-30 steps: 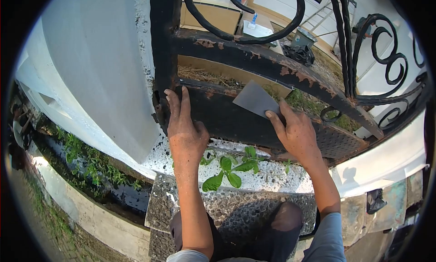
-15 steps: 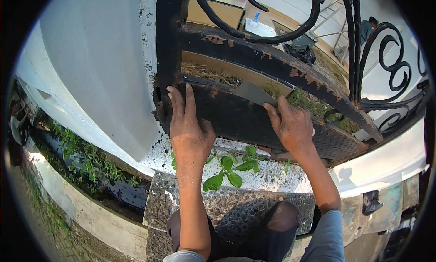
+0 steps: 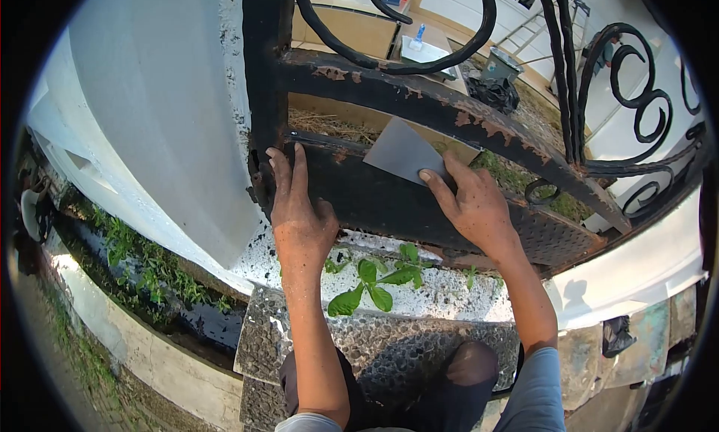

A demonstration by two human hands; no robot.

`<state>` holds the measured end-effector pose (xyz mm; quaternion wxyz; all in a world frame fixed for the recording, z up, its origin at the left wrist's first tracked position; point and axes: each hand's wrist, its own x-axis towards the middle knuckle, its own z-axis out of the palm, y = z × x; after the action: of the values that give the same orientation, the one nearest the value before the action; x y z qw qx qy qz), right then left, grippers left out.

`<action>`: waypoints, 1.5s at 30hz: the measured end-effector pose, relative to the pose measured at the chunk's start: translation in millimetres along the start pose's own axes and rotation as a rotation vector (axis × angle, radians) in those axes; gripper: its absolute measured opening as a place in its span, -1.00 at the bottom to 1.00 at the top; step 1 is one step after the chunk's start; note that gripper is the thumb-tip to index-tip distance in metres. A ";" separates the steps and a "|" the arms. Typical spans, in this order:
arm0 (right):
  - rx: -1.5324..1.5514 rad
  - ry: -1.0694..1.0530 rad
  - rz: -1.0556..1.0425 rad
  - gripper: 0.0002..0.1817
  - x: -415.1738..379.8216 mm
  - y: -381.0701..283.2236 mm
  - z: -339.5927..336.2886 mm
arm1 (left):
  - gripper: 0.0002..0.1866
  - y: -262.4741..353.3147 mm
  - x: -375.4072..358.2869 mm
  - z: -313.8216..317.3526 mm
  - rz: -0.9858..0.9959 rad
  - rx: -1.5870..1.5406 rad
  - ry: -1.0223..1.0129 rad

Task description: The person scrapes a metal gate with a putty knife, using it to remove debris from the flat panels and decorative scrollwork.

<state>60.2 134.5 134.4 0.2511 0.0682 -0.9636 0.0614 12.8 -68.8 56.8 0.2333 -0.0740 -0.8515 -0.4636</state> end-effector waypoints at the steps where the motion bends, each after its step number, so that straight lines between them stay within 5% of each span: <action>1: -0.047 0.039 -0.022 -0.64 -2.0 -0.7 1.6 | -0.20 0.6 0.0 -0.5 -0.010 -0.004 -0.002; 7: -0.180 0.154 -0.102 -0.78 -6.1 -2.5 13.1 | -0.12 -13.0 -0.2 11.7 0.083 0.082 0.120; 13: -0.115 0.203 -0.140 -0.76 -4.9 3.7 24.7 | -0.19 1.5 0.4 2.3 -0.009 0.042 0.003; 19: 0.029 -0.282 0.108 -0.59 27.4 7.6 -7.2 | -0.20 0.4 -0.1 3.3 0.023 0.052 0.014; 25: 0.190 -0.403 0.084 -0.58 25.9 11.6 -1.9 | -0.21 0.2 0.1 1.7 0.012 0.004 0.019; 28: -0.053 -0.135 0.066 -0.59 4.4 7.6 -7.4 | -0.21 -0.2 -0.3 2.4 0.013 -0.008 0.025; 34: -0.053 0.111 -0.085 -0.71 -5.1 10.1 16.0 | -0.21 -1.2 -0.4 5.0 0.025 0.018 0.015; 45: -0.181 0.132 -0.136 -0.71 0.2 0.3 19.0 | -0.16 -8.6 0.0 10.8 0.118 0.170 0.122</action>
<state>50.9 131.9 118.0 0.3228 0.1062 -0.9397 -0.0383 6.3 -64.8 45.3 0.3169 -0.0756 -0.8662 -0.3788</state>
